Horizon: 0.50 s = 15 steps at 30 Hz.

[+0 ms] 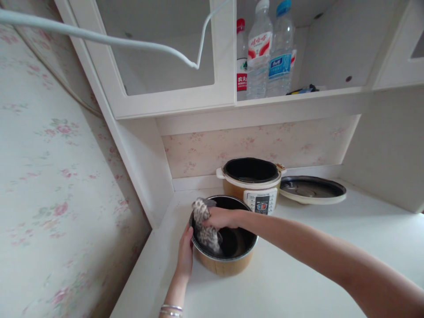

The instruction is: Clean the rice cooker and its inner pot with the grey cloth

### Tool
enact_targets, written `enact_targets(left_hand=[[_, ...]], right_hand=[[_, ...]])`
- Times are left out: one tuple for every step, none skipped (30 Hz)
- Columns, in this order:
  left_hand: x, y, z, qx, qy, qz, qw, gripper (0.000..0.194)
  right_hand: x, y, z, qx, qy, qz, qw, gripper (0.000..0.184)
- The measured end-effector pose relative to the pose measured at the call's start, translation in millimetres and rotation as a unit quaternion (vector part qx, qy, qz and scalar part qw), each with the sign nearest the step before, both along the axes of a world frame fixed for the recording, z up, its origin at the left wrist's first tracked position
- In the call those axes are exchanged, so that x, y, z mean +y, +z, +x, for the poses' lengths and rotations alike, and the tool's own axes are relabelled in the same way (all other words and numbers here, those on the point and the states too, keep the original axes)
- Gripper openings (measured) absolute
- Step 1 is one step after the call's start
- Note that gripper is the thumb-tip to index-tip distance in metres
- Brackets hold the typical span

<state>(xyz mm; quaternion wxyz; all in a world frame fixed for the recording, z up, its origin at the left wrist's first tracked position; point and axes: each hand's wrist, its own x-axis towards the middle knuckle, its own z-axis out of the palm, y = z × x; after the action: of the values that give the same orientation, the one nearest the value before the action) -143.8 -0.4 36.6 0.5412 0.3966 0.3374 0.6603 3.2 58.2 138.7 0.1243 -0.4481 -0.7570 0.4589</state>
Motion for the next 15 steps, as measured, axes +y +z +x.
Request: enact_targets(left_hand=[[1,-1.2,0,0.003,0.006,-0.002,1.0,0.05],[1,-2.2,0,0.007,0.011,-0.002,1.0,0.051],[2,-2.9,0,0.011,0.017,-0.002,1.0,0.051],[1,-3.1,0,0.013,0.02,0.001,1.0,0.051],[1,-3.0,0,0.013,0.02,0.003,1.0,0.05],[0,-2.4,0,0.012,0.018,0.005,1.0,0.05],[0,-1.7,1,0.011,0.015,0.007,1.0,0.049],[-1,-0.8,1,0.012,0.012,0.009,1.0,0.048],[-2,-0.1,0,0.013,0.01,0.01,1.0,0.048],[-2,0.4,0,0.015,0.008,0.009,1.0,0.048],[-2,0.6,0,0.016,0.006,0.007,1.0,0.048],[-1,0.4,-1,0.017,0.005,0.006,1.0,0.047],[-1,-0.2,-1,0.016,0.004,0.006,1.0,0.046],[0,-1.1,-2,0.014,0.003,0.006,1.0,0.045],[1,-2.0,-2,0.012,0.004,0.004,1.0,0.044]], right_hand=[[-2,1.4,3,-0.04,0.068,-0.006,0.997,0.023],[-2,2.6,7,-0.088,0.136,-0.012,0.987,0.026],[-1,3.3,10,-0.14,0.196,-0.016,0.97,0.029],[1,3.5,13,-0.194,0.241,-0.014,0.951,0.031],[4,2.9,15,-0.244,0.265,-0.001,0.933,0.032],[7,1.6,17,-0.286,0.267,0.021,0.92,0.032],[9,-0.3,18,-0.324,0.264,0.054,0.907,0.03],[11,-2.7,18,-0.351,0.253,0.096,0.896,0.028],[11,-5.4,17,-0.369,0.239,0.141,0.887,0.024],[11,-8.3,16,-0.376,0.226,0.188,0.879,0.021],[9,-11.2,14,-0.37,0.219,0.23,0.873,0.018],[7,-14.0,13,-0.357,0.223,0.265,0.868,0.017],[4,-16.7,11,-0.339,0.234,0.294,0.863,0.018],[2,-19.2,10,-0.318,0.253,0.315,0.858,0.019],[1,-21.5,10,-0.296,0.274,0.328,0.854,0.02]])
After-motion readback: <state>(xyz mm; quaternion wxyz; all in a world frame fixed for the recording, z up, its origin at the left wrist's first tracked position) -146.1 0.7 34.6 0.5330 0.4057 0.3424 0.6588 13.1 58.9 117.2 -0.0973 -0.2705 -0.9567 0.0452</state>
